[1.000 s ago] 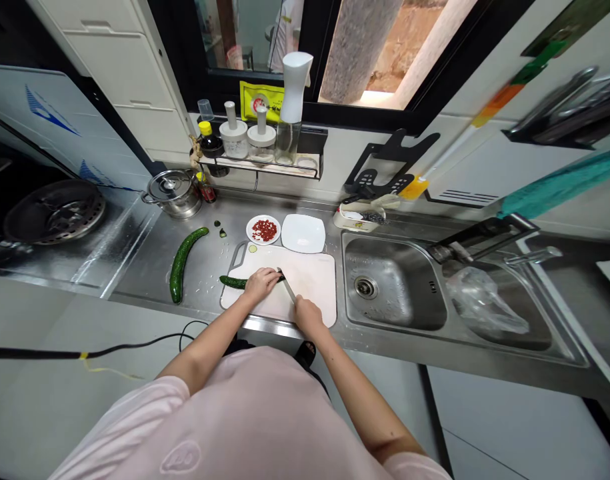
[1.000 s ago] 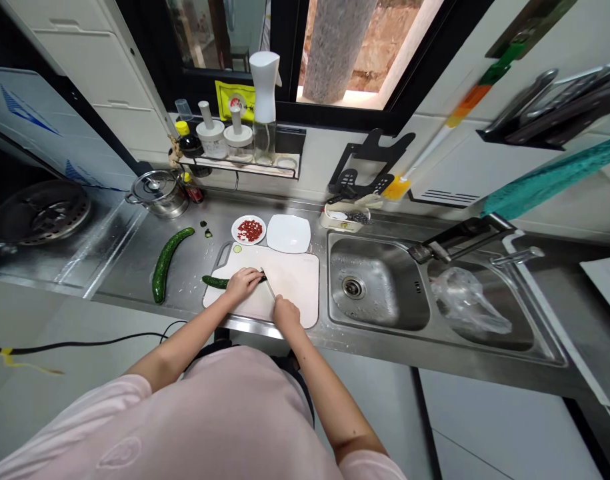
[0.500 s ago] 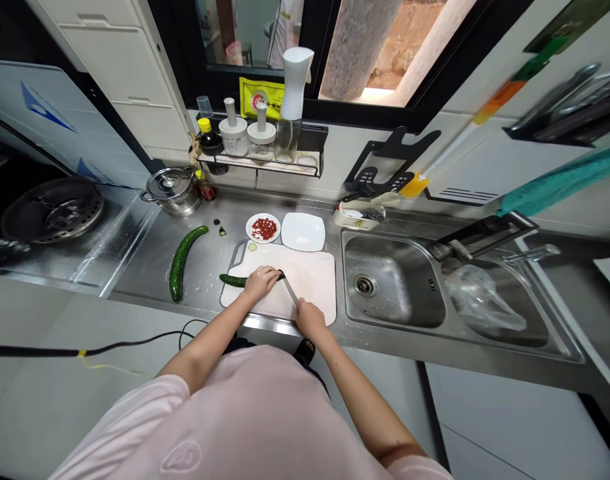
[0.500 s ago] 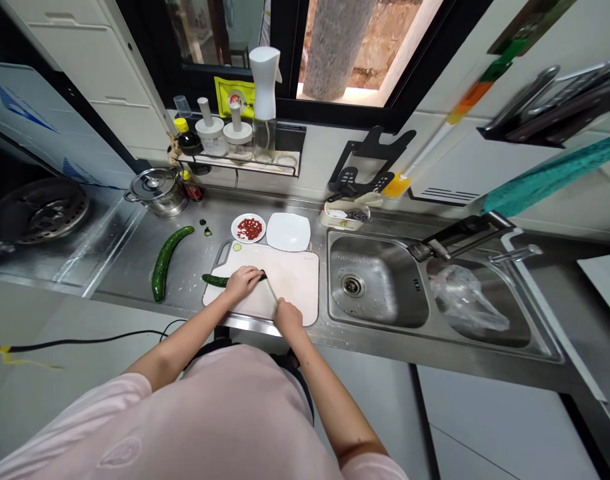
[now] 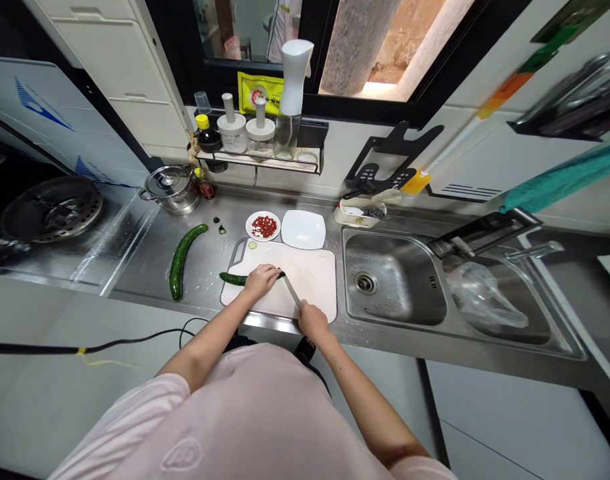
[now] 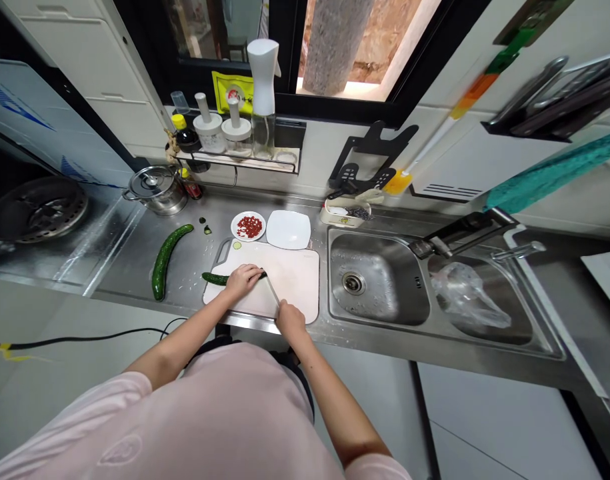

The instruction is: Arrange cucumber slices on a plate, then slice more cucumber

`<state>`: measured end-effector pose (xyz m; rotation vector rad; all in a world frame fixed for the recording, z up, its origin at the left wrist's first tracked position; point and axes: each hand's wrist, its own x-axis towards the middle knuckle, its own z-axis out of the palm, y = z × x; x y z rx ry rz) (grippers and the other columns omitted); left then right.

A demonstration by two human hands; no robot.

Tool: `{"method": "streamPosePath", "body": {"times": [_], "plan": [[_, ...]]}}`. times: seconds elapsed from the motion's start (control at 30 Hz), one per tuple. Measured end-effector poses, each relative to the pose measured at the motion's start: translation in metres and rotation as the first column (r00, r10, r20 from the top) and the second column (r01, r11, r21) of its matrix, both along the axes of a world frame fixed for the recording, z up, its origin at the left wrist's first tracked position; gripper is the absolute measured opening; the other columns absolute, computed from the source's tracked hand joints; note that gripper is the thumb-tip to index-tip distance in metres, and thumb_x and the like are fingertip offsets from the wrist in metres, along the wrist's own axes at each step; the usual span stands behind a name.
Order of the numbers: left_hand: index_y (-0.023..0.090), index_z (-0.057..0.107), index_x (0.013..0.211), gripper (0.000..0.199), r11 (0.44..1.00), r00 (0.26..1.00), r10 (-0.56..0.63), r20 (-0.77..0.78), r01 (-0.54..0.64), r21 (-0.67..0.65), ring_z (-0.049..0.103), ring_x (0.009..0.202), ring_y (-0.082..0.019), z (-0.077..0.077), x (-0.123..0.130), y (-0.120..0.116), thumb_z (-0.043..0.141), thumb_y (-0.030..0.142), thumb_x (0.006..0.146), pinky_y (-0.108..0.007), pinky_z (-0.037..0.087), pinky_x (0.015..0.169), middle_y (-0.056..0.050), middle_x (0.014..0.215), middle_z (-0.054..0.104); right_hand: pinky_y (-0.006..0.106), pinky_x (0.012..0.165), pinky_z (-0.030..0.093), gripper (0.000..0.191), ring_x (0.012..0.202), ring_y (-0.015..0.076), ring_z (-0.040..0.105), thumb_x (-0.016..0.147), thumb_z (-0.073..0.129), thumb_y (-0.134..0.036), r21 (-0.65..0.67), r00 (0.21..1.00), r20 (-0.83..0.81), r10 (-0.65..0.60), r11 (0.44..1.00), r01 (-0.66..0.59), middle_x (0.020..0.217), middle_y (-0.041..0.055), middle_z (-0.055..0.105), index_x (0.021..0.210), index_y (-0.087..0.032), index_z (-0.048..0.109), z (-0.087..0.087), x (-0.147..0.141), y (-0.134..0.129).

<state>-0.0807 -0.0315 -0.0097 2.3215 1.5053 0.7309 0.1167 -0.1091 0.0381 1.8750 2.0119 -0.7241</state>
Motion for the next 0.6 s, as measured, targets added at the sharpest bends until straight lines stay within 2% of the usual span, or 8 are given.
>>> {"method": "streamPosePath", "body": {"times": [0.3,0.6], "plan": [[0.027,0.067,0.104,0.024,0.999,1.0,0.03,-0.002,-0.03,-0.011,0.056,0.093,-0.015,-0.002,0.001,0.001,0.047,0.031,0.092,-0.027,0.045,0.082,-0.004,0.097,0.065,0.028,0.071,0.04,0.024,0.09,0.022,0.063,0.093,0.036,-0.023,-0.019,1.0,-0.017,0.004,1.0,-0.004,0.097,0.0128,0.065,0.107,-0.016,0.054,0.01,0.009,0.001],[0.025,0.064,0.106,0.024,0.994,0.996,0.084,-0.027,-0.085,-0.063,0.057,0.093,-0.017,0.008,0.004,0.0,0.047,0.032,0.091,-0.029,0.045,0.081,-0.004,0.1,0.066,0.029,0.072,0.037,0.032,0.088,0.0208,0.062,0.098,0.028,-0.034,0.086,0.998,0.037,-0.048,0.995,0.045,0.096,0.0093,0.065,0.115,-0.023,0.052,0.022,0.012,0.01]]}}
